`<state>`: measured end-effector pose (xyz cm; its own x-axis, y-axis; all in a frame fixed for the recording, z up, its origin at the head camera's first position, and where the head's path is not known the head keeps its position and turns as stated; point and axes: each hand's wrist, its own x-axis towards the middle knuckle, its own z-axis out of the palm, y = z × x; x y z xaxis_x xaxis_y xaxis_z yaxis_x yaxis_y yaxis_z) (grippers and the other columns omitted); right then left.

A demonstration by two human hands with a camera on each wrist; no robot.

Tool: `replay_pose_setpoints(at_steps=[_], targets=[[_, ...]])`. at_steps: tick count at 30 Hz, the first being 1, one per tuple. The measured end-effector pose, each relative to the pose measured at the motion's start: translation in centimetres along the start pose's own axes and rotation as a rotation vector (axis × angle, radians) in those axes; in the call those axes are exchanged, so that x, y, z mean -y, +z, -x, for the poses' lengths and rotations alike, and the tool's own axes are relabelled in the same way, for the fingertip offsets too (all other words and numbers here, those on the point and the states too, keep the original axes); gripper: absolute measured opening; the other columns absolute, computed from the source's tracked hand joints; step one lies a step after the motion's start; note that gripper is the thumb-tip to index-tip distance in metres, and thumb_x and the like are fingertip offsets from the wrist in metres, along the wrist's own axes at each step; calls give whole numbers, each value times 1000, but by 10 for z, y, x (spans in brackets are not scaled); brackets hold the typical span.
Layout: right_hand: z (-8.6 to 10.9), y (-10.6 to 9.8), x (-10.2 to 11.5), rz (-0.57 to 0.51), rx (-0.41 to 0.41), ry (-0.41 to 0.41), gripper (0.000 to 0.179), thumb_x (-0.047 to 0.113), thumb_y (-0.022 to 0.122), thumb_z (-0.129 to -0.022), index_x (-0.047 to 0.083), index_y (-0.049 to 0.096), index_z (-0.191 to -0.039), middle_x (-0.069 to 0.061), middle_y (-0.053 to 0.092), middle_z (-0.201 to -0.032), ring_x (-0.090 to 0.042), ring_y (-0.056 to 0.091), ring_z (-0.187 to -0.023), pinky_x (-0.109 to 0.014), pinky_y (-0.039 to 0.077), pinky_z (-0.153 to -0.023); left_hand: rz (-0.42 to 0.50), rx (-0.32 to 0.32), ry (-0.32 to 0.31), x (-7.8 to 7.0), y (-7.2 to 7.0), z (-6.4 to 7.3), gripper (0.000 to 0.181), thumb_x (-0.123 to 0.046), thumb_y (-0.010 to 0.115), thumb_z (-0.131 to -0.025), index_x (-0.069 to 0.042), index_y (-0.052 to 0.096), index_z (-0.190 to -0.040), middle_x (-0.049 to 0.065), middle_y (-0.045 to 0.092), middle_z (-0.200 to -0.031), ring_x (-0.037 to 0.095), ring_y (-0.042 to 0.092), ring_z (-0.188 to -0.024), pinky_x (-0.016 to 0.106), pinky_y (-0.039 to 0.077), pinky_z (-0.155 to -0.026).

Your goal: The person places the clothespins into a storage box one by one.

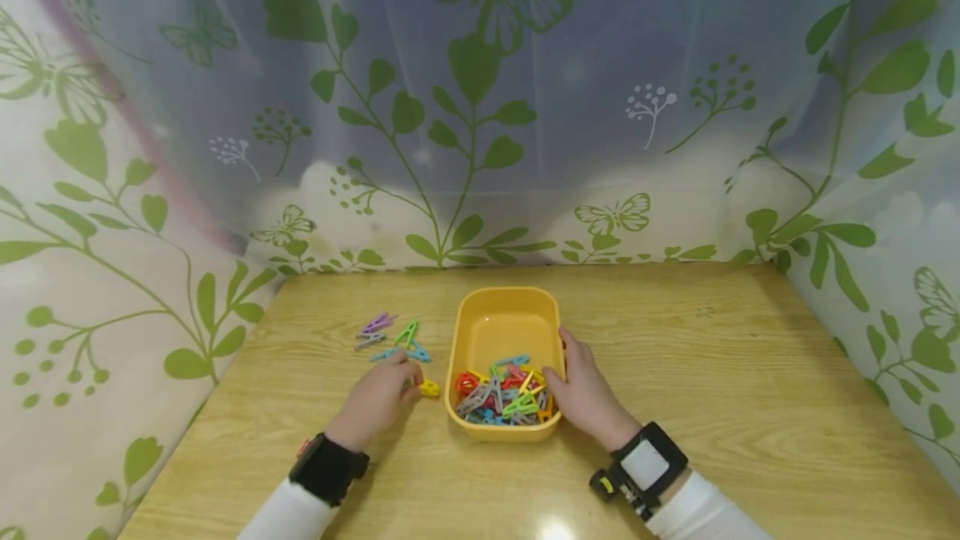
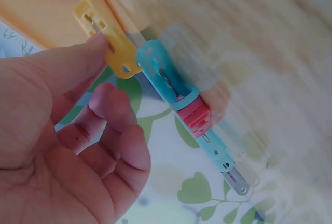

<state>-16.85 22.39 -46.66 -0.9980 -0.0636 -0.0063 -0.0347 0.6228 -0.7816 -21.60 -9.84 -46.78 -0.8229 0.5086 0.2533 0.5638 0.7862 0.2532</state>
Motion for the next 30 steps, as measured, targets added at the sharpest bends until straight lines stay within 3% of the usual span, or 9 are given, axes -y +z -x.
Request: replay_pose_setpoints(at_steps=[9, 16, 23, 30], targets=[[0, 0, 0, 0, 1, -2, 71, 18, 48, -108, -8, 8, -160, -38, 21, -158, -52, 41, -141, -61, 40, -112, 7, -105, -36, -9, -7, -5, 7, -11, 73, -95, -9, 67, -98, 2, 57, -96, 13, 57, -75, 26, 48, -63], [1, 0, 1, 0, 1, -6, 71, 17, 48, -108, -9, 8, -160, -39, 20, -158, -53, 39, -142, -62, 38, -112, -36, -159, 28, -32, -21, -10, 11, -15, 76, -94, -10, 68, -97, 0, 53, -93, 11, 53, -75, 26, 49, -65], [0, 1, 0, 2, 3, -5, 71, 17, 48, -108, -9, 8, -160, -38, 20, -158, -52, 39, -142, -62, 37, -113, -24, -135, 100, -59, -29, -8, 11, -17, 77, -94, -12, 68, -98, -1, 53, -94, 10, 51, -75, 23, 48, -66], [1, 0, 1, 3, 6, 0, 71, 17, 48, -108, -9, 8, -160, -38, 19, -159, -52, 38, -143, -62, 37, -114, -39, -79, 181, -71, -20, -11, 8, -17, 76, -94, -14, 71, -100, -2, 54, -93, 9, 48, -74, 21, 43, -66]])
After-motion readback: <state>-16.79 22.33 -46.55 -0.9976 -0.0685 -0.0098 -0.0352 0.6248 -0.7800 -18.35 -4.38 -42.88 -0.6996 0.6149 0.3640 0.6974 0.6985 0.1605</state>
